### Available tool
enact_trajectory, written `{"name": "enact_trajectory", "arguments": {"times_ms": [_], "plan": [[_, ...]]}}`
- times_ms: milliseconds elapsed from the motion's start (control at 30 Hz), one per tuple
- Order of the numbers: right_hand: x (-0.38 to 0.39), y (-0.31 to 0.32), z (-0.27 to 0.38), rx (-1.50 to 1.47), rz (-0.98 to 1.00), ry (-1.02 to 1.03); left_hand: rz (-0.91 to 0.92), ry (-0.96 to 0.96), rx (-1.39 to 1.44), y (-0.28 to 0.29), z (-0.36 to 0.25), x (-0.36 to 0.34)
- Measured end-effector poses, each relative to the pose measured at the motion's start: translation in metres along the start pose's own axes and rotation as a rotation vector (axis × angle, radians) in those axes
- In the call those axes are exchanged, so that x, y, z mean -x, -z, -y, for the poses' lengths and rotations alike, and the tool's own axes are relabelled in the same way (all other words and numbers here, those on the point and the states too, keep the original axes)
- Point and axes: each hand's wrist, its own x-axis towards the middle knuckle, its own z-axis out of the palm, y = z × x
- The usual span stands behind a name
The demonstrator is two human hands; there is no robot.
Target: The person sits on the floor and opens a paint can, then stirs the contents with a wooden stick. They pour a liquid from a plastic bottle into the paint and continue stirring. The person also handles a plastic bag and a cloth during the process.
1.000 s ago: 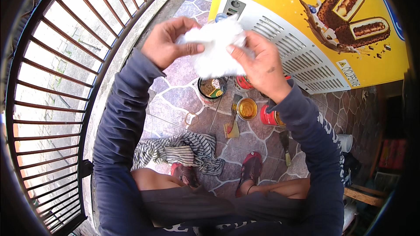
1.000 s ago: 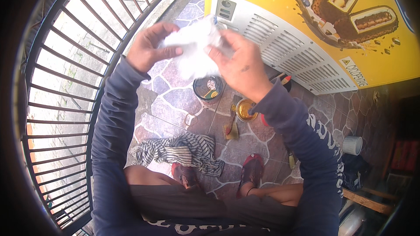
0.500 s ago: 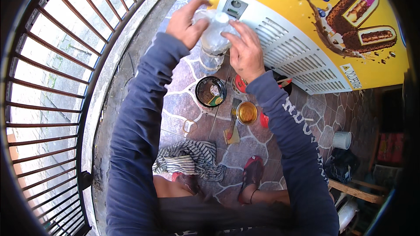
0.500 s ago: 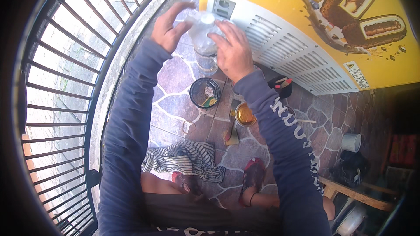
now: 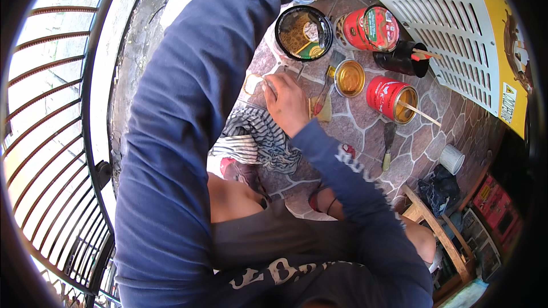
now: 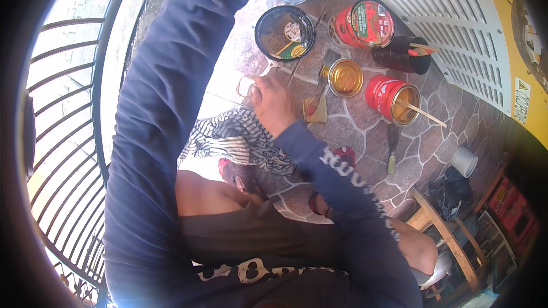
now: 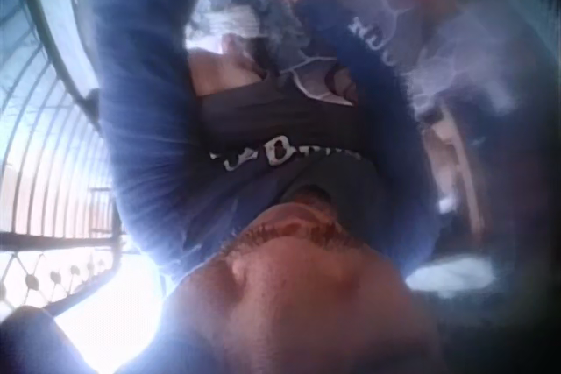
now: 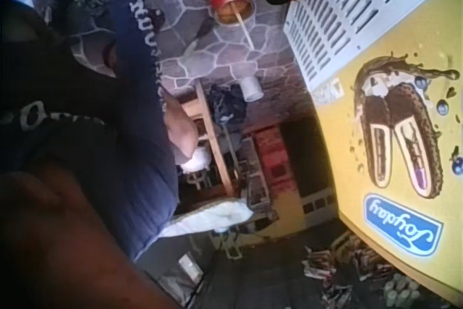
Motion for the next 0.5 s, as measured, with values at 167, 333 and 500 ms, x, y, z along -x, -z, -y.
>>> {"name": "enact_trajectory", "arguments": {"times_ms": [167,333,500], "plan": [[0.006,-0.047,-0.043,0.143,-0.076,0.047,0.018,0.082,0.132,-0.001,-0.007,0.004],[0.003,-0.055,-0.036,0.032,-0.151,-0.028,0.016,0.225,0.055,-0.001,-0.012,0.007],[0.01,0.029,0.0,-0.567,0.03,-0.293,-0.031,0.19,0.054,-0.001,-0.01,0.008]]}}
